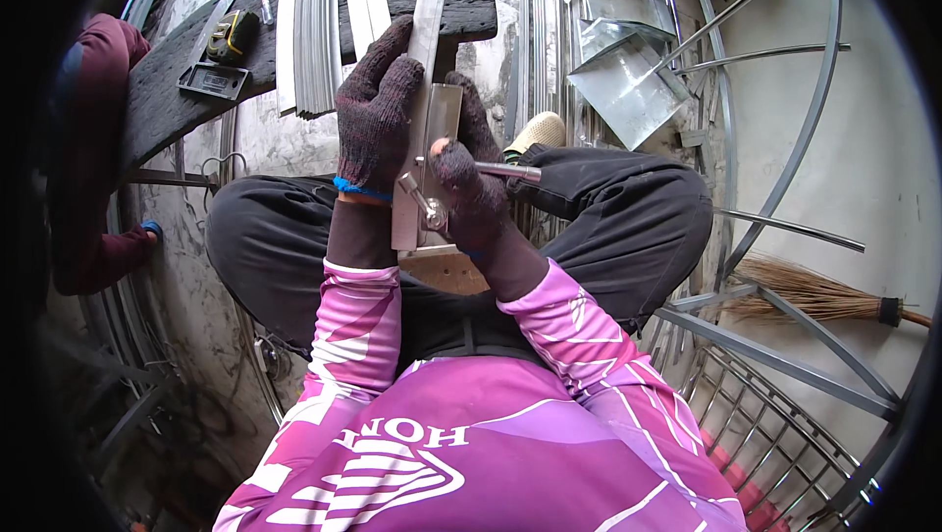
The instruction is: The person is measuring and marking aluminum profiles using a tape measure and a marker while sitting on the floor.
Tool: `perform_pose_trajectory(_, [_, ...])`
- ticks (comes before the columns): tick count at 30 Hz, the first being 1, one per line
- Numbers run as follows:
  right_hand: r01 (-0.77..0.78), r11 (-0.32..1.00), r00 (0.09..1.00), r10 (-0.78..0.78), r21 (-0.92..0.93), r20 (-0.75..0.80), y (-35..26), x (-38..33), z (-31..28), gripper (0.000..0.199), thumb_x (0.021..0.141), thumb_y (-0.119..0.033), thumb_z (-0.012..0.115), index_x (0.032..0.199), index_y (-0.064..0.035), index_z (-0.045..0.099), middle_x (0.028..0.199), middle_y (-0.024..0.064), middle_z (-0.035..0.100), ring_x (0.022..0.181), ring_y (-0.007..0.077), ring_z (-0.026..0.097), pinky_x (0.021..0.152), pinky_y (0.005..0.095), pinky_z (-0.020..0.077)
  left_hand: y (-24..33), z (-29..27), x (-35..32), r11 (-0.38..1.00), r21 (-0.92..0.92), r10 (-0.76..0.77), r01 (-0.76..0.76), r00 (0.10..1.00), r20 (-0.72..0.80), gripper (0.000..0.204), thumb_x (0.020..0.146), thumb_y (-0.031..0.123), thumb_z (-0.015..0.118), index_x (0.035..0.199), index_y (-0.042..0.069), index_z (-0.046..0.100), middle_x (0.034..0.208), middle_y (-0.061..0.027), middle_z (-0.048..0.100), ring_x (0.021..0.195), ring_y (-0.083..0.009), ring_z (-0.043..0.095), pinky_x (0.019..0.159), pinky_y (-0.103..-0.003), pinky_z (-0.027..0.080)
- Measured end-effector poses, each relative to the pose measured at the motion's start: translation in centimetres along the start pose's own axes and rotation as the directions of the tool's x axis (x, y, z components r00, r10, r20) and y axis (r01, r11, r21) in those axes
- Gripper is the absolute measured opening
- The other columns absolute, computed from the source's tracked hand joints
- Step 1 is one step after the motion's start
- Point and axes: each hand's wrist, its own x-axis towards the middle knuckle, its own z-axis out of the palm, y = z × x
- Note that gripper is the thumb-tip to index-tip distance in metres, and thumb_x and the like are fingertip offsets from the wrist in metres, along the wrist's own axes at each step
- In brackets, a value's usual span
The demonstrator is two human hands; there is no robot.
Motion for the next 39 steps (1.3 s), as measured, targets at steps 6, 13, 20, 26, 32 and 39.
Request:
perform_pose_trajectory(6, [0.052,0.998,0.999,-0.052,-0.033,-0.004,0.0,1.3,0.3,0.045,0.094,-0.005,0.051,0.137,0.0028,0.037,0.133,0.0137,0.045,0.110,0.0168,0.052,0.100,0.0297,0.0402,-0.7,-0.6,-0.1,1.000,0.002,-0.012,0.012,1.000,0.004,0.038,0.089,0.011,0.053,0.124,-0.004,0.056,0.115,-0.0170,0.064,0.106,-0.0227,0.060,0.092,-0.033,0.047])
perform_pose_trajectory(13, [-0.388,0.787,0.920,0.357,0.479,0.158,3.8,-8.9,1.5,0.061,0.085,-0.020,0.066,0.138,-0.0033,0.039,0.134,0.0131,0.047,0.123,0.0246,0.049,0.102,0.0391,0.0418,0.2,-0.6,0.2,0.999,-0.020,-0.032,0.034,0.996,0.086,0.044,0.087,0.007,0.058,0.130,-0.002,0.054,0.125,-0.0137,0.060,0.111,-0.0186,0.057,0.094,-0.029,0.046])
perform_pose_trajectory(20, [-0.484,0.376,0.765,0.620,0.790,0.174,-3.9,-1.7,2.1,0.069,0.090,-0.033,0.059,0.145,-0.0028,0.030,0.135,0.0078,0.046,0.119,0.0168,0.047,0.102,0.0337,0.0383,-0.3,-1.3,0.0,0.996,-0.049,-0.070,0.069,0.997,-0.029,0.042,0.086,0.010,0.059,0.125,-0.004,0.056,0.115,-0.0177,0.064,0.102,-0.0212,0.062,0.090,-0.032,0.049])
perform_pose_trajectory(26, [-0.550,0.329,0.742,0.615,0.768,0.267,-4.9,0.7,0.9,0.071,0.090,-0.035,0.061,0.146,-0.0033,0.029,0.132,0.0067,0.046,0.112,0.0134,0.048,0.093,0.0310,0.0445,-0.9,-1.7,-0.8,0.985,-0.075,-0.165,0.159,0.983,-0.081,0.040,0.085,0.009,0.059,0.122,-0.005,0.058,0.118,-0.0185,0.063,0.108,-0.0224,0.060,0.094,-0.032,0.047])
perform_pose_trajectory(32, [-0.497,0.683,0.861,0.463,0.535,0.210,-2.9,-5.6,2.3,0.078,0.087,-0.037,0.063,0.146,-0.0018,0.027,0.135,0.0089,0.044,0.121,0.0179,0.046,0.103,0.0344,0.0366,-0.1,-1.5,-0.4,0.990,-0.053,-0.136,0.134,0.990,-0.042,0.039,0.085,0.010,0.059,0.121,-0.005,0.059,0.116,-0.0184,0.064,0.104,-0.0224,0.061,0.091,-0.032,0.048])
perform_pose_trajectory(39, [-0.524,0.414,0.778,0.588,0.744,0.221,-5.0,-4.0,2.6,0.078,0.086,-0.037,0.063,0.147,-0.0035,0.026,0.137,0.0075,0.043,0.122,0.0155,0.044,0.104,0.0328,0.0352,-0.8,-1.2,-0.4,0.990,-0.060,-0.130,0.126,0.989,-0.066,0.040,0.084,0.009,0.060,0.122,-0.004,0.059,0.113,-0.0171,0.065,0.102,-0.0208,0.062,0.089,-0.030,0.049])
